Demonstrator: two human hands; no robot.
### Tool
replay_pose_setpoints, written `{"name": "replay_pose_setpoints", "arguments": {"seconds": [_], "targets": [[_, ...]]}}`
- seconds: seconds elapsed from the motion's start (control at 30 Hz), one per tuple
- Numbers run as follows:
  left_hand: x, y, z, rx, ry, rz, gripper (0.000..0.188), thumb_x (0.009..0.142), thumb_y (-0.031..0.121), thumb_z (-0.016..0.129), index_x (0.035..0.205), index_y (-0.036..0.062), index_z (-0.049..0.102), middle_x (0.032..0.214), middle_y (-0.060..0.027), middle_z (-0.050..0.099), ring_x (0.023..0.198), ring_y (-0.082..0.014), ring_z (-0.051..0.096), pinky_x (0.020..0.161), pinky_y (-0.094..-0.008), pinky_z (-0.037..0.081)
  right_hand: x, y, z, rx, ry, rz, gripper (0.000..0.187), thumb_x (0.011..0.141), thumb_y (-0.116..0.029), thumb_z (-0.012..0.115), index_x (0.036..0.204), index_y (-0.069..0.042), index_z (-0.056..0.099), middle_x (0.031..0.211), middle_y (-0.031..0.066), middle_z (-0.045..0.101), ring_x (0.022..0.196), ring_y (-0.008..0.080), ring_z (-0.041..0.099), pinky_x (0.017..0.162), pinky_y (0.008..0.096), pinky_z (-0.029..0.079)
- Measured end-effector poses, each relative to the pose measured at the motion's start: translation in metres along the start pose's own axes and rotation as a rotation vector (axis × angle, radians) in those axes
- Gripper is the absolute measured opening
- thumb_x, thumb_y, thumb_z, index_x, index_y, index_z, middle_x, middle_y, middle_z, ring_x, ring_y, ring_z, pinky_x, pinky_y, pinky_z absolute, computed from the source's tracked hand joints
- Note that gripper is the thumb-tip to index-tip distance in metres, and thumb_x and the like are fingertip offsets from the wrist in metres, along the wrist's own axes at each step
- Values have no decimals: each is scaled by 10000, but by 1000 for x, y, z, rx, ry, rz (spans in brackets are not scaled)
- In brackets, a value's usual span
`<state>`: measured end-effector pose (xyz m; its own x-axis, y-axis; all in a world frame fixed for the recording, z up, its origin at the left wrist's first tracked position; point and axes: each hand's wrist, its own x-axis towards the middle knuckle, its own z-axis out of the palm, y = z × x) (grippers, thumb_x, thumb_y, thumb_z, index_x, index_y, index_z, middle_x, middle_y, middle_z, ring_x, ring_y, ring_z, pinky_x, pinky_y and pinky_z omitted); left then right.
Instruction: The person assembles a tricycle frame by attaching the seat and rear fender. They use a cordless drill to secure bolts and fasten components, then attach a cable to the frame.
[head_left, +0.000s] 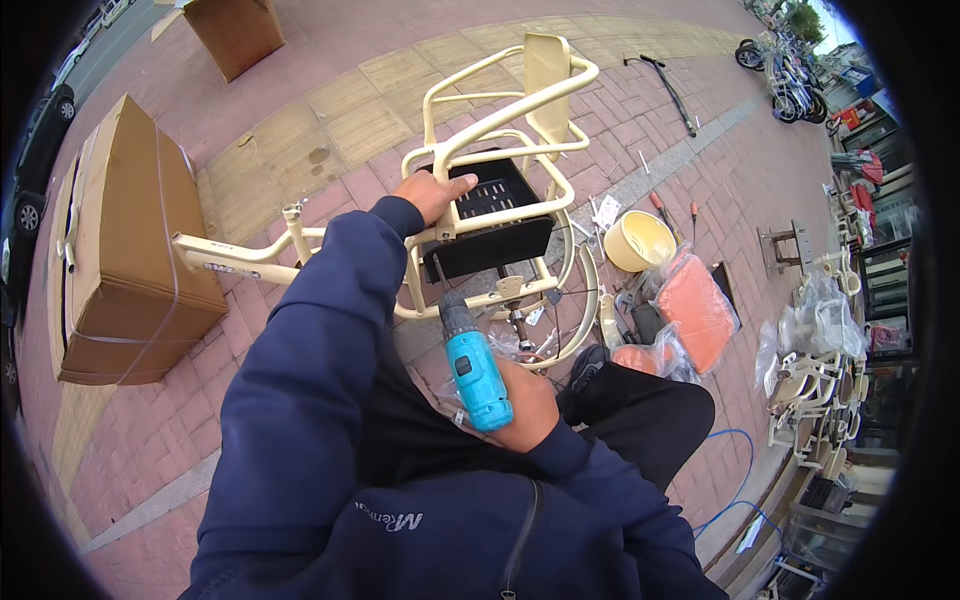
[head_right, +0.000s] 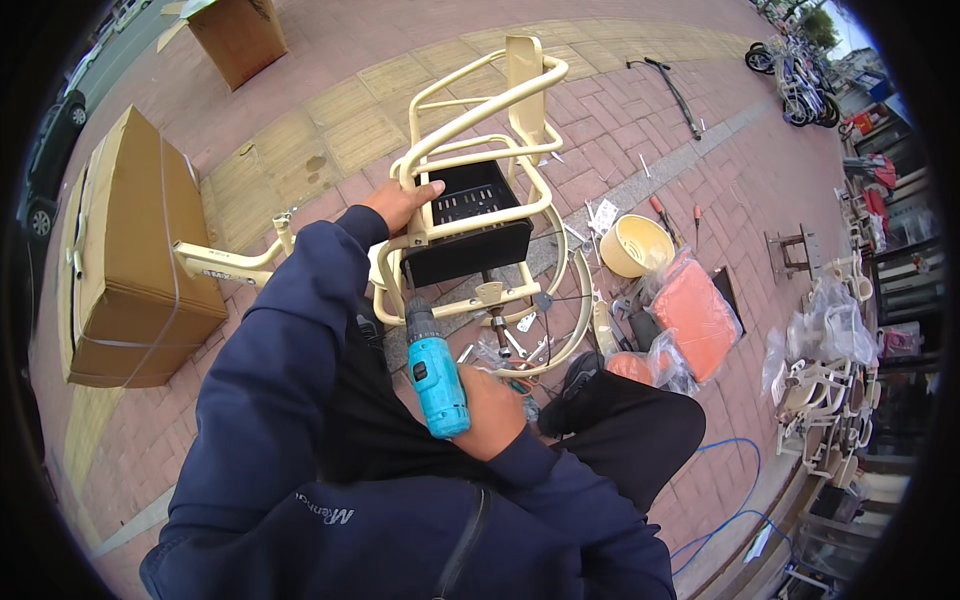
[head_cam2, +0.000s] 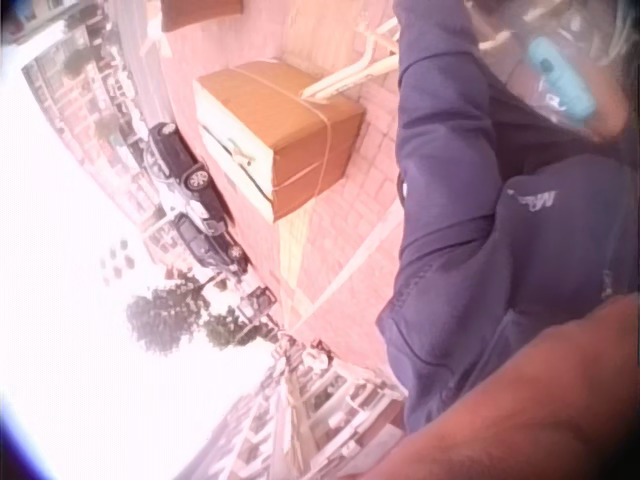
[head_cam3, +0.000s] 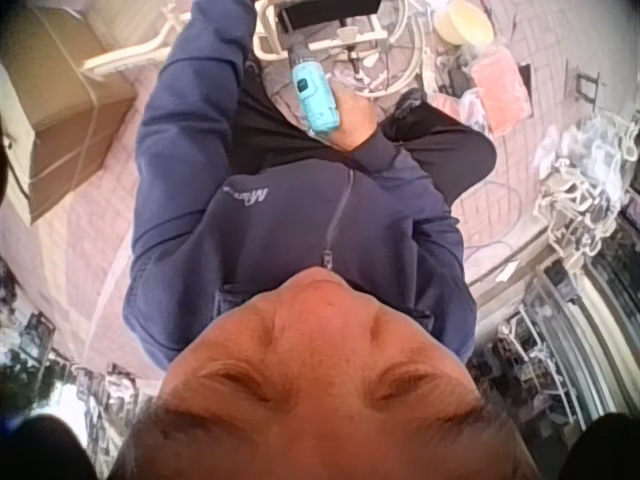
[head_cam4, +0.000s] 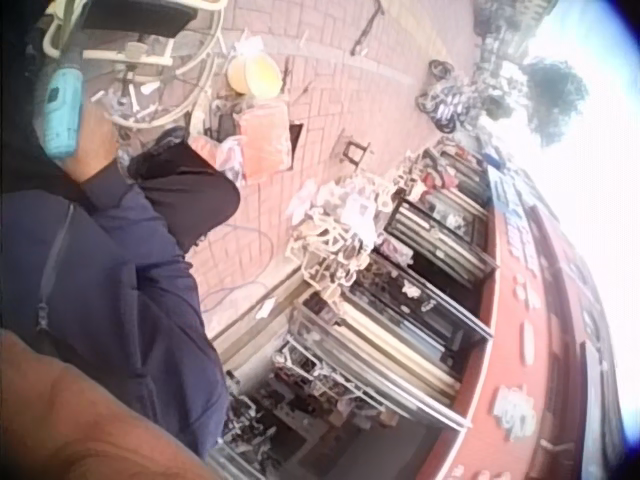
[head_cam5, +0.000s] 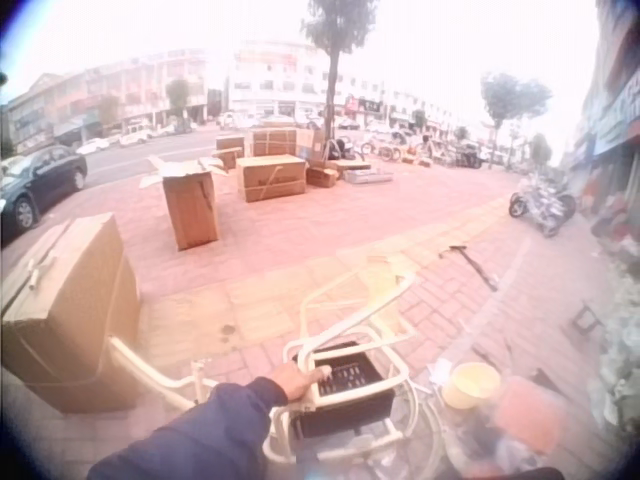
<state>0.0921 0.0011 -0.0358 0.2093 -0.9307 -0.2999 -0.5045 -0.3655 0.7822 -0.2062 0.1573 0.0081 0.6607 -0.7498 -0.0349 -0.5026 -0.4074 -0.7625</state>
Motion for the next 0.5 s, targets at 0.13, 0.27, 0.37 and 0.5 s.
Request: {"name": "replay_pose_setpoints", "arguments": {"seconds": [0.13, 0.27, 0.37, 0.5], "targets": [[10, -7, -13, 115, 128, -52, 701, 903, 665, 522, 949, -12, 698, 772, -183, 679, 718, -287, 678, 686, -398, 517, -15, 26, -3, 146, -302, -1, 317, 776, -257, 767, 1015, -63, 691, 886, 168, 708, 823, 370, 684, 757, 421, 545], [27, -15, -25, 188, 275, -28, 684, 931, 609, 470, 958, -28, 717, 872, -278, 688, 882, -431, 666, 839, -481, 494, -10, 84, 18, -222, -647, 61, 289, 799, -218, 679, 1017, -30, 662, 883, 198, 704, 833, 374, 692, 762, 447, 548], [37, -21, -32, 363, 307, 36, 625, 967, 568, 428, 941, 27, 741, 874, -252, 699, 883, -428, 663, 853, -475, 502, -9, 138, 51, -514, -740, 20, 281, 792, -203, 640, 998, -13, 629, 910, 211, 697, 840, 372, 695, 757, 459, 552], [39, -21, -38, 356, 339, -1, 592, 955, 531, 473, 799, 33, 751, 713, -122, 718, 786, -318, 704, 785, -422, 533, -28, 202, 96, -641, -746, -120, 230, 829, -185, 595, 1004, -35, 599, 960, 175, 675, 858, 339, 692, 759, 452, 544]]}}
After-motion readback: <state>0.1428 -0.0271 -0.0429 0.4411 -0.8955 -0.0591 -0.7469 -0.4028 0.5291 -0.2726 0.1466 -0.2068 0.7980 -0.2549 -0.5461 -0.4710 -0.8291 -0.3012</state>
